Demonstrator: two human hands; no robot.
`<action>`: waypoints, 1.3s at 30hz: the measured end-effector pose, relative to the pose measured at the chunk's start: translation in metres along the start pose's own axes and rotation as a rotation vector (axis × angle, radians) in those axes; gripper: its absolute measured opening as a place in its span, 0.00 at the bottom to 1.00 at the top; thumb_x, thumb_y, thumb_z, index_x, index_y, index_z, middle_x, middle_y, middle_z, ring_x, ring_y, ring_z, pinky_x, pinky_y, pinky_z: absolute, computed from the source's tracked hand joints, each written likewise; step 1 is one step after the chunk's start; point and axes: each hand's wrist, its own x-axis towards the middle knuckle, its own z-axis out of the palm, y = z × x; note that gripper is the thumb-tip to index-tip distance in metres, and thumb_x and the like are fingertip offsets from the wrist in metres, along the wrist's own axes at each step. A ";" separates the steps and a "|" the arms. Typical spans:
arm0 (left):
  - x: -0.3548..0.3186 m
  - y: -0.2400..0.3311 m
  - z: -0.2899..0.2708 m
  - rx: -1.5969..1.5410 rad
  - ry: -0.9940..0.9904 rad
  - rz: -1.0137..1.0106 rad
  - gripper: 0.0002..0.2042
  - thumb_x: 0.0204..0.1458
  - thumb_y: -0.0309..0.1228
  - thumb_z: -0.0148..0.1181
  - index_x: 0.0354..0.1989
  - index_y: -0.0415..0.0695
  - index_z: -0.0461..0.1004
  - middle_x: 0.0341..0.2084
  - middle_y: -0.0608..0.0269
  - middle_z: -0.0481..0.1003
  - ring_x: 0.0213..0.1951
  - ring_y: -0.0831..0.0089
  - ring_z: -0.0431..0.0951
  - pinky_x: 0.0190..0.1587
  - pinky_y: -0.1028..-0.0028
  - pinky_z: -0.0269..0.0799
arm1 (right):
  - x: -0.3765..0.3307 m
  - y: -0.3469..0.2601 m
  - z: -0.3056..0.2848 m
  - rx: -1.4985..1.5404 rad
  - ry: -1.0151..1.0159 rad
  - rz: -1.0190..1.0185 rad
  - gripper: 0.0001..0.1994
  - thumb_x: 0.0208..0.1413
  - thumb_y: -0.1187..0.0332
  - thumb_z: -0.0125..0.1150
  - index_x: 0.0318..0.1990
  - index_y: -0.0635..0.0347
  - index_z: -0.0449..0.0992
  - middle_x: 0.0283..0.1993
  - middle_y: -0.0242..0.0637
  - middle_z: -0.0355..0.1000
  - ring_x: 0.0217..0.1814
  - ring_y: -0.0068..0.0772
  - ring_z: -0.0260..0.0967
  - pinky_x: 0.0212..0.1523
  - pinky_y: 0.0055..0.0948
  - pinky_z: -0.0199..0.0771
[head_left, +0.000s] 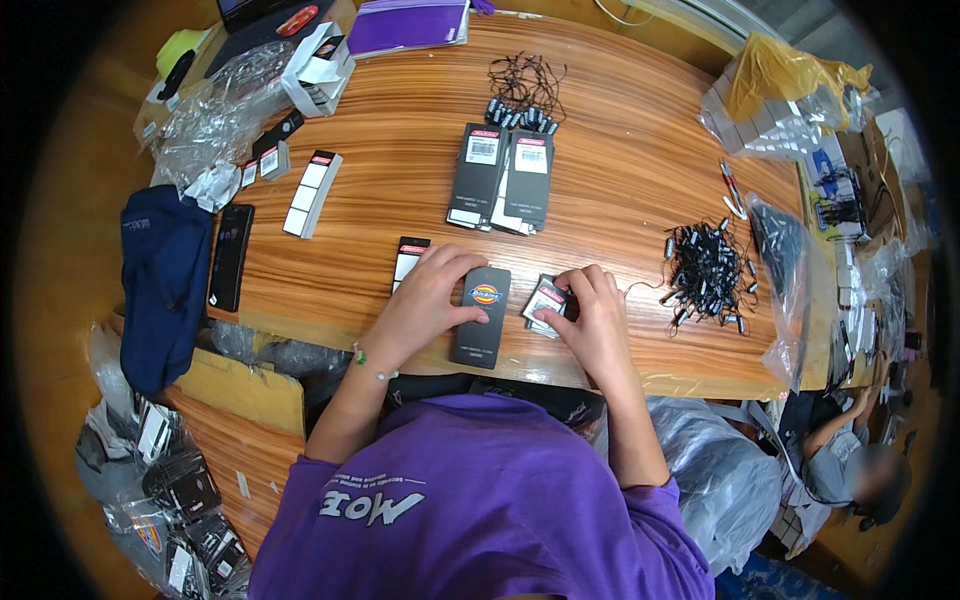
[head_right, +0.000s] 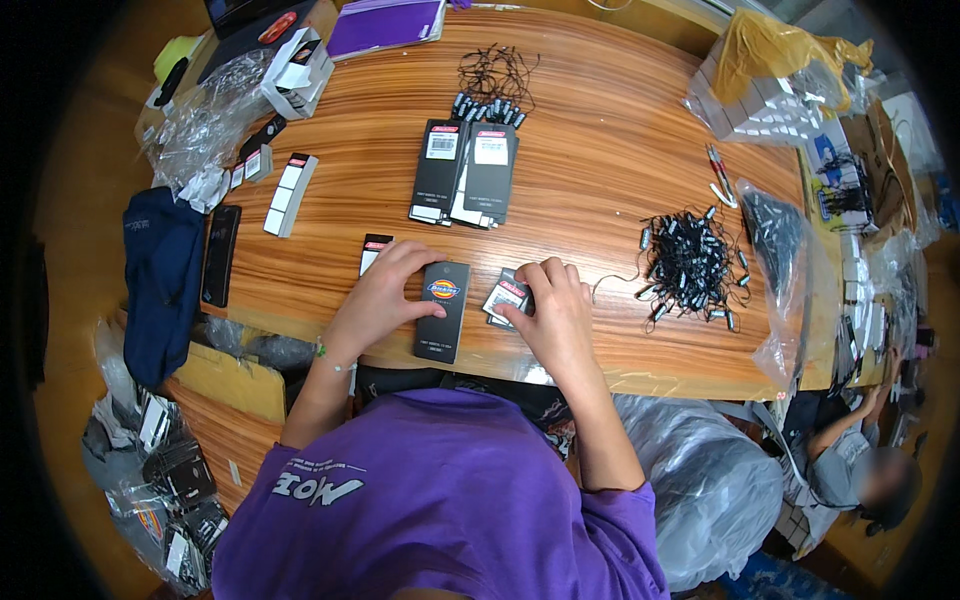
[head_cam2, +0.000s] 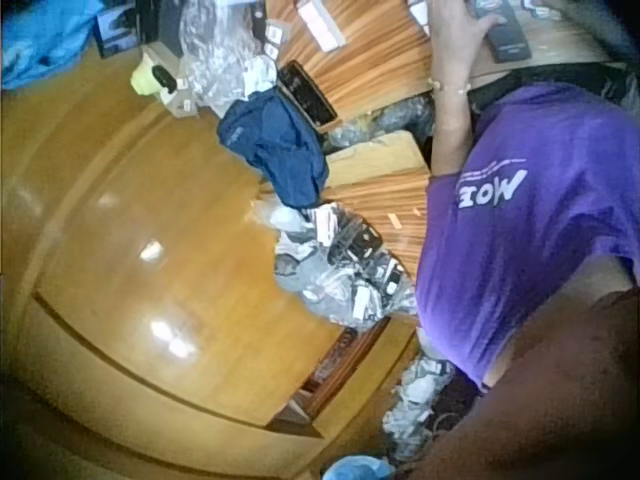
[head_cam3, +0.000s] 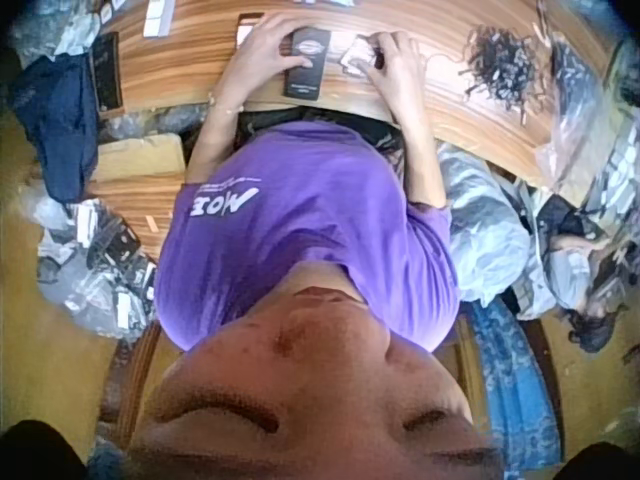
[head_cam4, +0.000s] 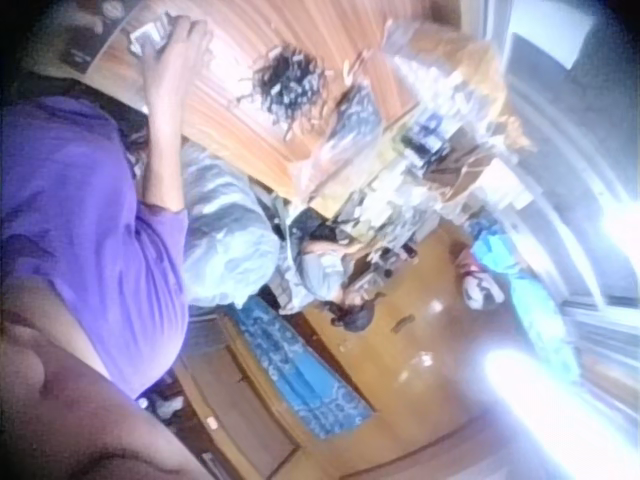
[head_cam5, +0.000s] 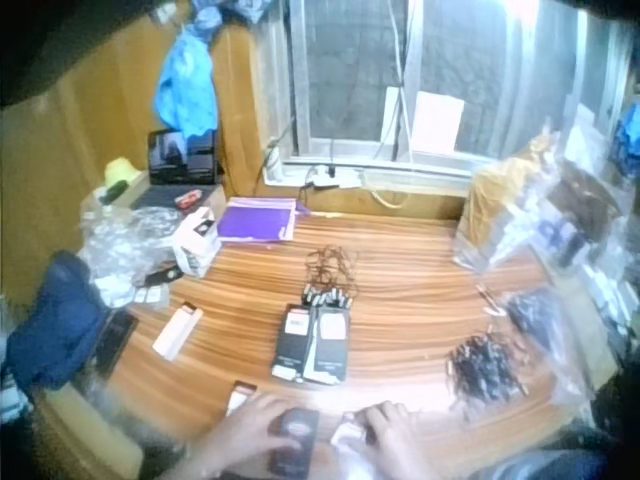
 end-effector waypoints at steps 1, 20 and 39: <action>0.000 -0.001 0.000 -0.015 -0.013 -0.013 0.26 0.30 0.29 0.69 0.43 0.40 0.70 0.41 0.58 0.67 0.48 0.60 0.64 0.51 0.68 0.60 | 0.001 0.002 0.003 0.057 0.009 -0.004 0.17 0.34 0.64 0.69 0.33 0.58 0.71 0.33 0.36 0.64 0.39 0.39 0.61 0.38 0.35 0.59; 0.001 0.025 0.011 -0.973 -0.082 -0.185 0.17 0.46 0.15 0.55 0.46 0.34 0.66 0.38 0.57 0.73 0.39 0.77 0.74 0.42 0.81 0.70 | -0.001 -0.024 0.000 1.028 0.053 0.157 0.14 0.44 0.78 0.64 0.36 0.63 0.65 0.26 0.30 0.68 0.23 0.09 0.59 0.24 0.12 0.59; 0.007 0.030 0.024 -0.989 0.063 -0.071 0.15 0.50 0.15 0.51 0.46 0.38 0.60 0.32 0.57 0.73 0.38 0.78 0.73 0.41 0.82 0.68 | 0.032 0.101 -0.047 -0.098 0.446 0.288 0.10 0.50 0.74 0.51 0.40 0.64 0.72 0.34 0.48 0.71 0.35 0.45 0.70 0.35 0.34 0.69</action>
